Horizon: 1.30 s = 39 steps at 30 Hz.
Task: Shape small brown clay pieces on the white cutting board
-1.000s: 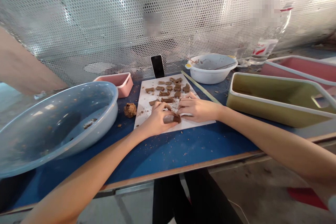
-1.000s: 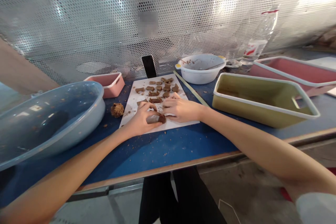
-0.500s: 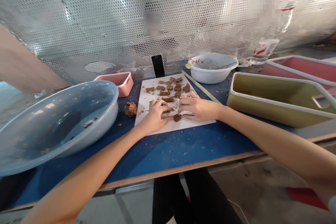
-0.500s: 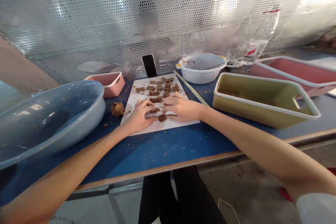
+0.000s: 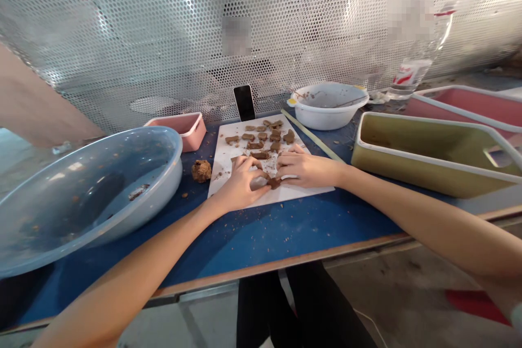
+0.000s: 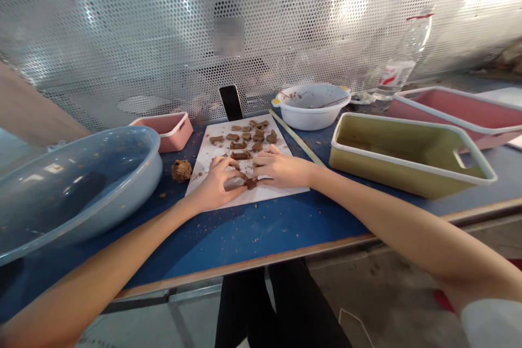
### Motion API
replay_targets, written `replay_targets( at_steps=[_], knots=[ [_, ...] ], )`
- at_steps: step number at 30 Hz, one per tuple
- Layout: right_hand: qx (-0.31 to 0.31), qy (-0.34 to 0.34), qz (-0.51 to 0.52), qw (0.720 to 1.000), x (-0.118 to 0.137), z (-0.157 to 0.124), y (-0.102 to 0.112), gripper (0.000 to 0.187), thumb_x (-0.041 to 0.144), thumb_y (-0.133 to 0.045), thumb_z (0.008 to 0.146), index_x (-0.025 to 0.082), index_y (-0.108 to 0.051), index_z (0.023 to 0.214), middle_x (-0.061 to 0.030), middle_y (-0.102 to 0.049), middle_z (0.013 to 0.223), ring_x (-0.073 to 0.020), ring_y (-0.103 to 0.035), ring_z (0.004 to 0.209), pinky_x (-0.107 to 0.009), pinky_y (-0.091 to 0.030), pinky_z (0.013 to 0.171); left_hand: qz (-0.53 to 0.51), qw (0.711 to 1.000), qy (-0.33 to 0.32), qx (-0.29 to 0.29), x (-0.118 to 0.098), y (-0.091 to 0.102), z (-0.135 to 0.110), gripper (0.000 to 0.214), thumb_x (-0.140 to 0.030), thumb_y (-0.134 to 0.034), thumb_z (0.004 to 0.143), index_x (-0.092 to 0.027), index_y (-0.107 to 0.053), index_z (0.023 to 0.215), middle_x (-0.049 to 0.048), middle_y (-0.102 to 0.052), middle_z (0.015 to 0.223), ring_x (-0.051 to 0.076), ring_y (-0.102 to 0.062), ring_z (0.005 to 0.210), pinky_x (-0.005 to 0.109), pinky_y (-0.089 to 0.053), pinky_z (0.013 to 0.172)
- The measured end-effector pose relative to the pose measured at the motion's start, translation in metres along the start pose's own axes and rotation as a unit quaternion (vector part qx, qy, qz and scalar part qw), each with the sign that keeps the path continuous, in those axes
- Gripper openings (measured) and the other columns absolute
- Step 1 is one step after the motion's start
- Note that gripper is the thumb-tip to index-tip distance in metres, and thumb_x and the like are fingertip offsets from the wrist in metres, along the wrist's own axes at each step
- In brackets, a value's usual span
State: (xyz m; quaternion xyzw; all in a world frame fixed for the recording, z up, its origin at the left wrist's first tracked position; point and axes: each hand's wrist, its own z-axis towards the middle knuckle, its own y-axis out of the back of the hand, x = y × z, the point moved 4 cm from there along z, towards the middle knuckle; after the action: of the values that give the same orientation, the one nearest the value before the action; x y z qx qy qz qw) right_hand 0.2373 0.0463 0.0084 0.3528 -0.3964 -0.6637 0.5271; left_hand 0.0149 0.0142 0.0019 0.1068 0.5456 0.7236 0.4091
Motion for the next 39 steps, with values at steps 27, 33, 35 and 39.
replay_targets(
  at_steps=[27, 33, 35, 39],
  knots=[
    [0.005, 0.030, 0.014, 0.999, 0.006, 0.002, 0.006, 0.026, 0.028, -0.054, 0.116, 0.017, -0.077, 0.114, -0.0101, -0.072, 0.108, -0.0235, -0.061, 0.107, -0.039, -0.041, 0.099, -0.035, 0.998, -0.015, 0.057, -0.006, 0.002, 0.002, 0.023, -0.029, -0.065, 0.104, -0.031, -0.083, 0.119, 0.0110, -0.061, 0.132, 0.034, -0.048, 0.131, 0.063, -0.043, 0.121],
    [0.010, 0.015, 0.061, 0.998, 0.012, 0.002, 0.011, 0.028, 0.035, -0.056, 0.116, 0.018, -0.077, 0.121, -0.0098, -0.069, 0.107, -0.0225, -0.062, 0.103, -0.039, -0.045, 0.101, -0.047, 0.997, -0.017, 0.062, -0.005, 0.001, 0.003, 0.026, -0.027, -0.061, 0.108, -0.031, -0.080, 0.125, 0.0102, -0.059, 0.137, 0.033, -0.046, 0.137, 0.060, -0.039, 0.125],
    [0.010, 0.005, 0.078, 0.997, 0.011, 0.002, 0.010, 0.029, 0.035, -0.056, 0.116, 0.019, -0.077, 0.128, -0.0103, -0.069, 0.109, -0.0228, -0.062, 0.105, -0.040, -0.045, 0.102, -0.048, 0.998, -0.008, 0.042, -0.003, 0.001, 0.003, 0.025, -0.028, -0.061, 0.108, -0.029, -0.079, 0.125, 0.0105, -0.060, 0.135, 0.033, -0.047, 0.135, 0.059, -0.042, 0.123],
    [0.026, 0.007, 0.128, 0.991, 0.009, 0.002, 0.007, 0.027, 0.028, -0.053, 0.117, 0.021, -0.079, 0.121, -0.0109, -0.070, 0.116, -0.0226, -0.063, 0.113, -0.041, -0.044, 0.105, -0.045, 0.999, -0.003, 0.024, -0.001, 0.001, 0.003, 0.023, -0.027, -0.061, 0.106, -0.025, -0.077, 0.123, 0.0113, -0.061, 0.134, 0.033, -0.049, 0.133, 0.059, -0.043, 0.121]
  ],
)
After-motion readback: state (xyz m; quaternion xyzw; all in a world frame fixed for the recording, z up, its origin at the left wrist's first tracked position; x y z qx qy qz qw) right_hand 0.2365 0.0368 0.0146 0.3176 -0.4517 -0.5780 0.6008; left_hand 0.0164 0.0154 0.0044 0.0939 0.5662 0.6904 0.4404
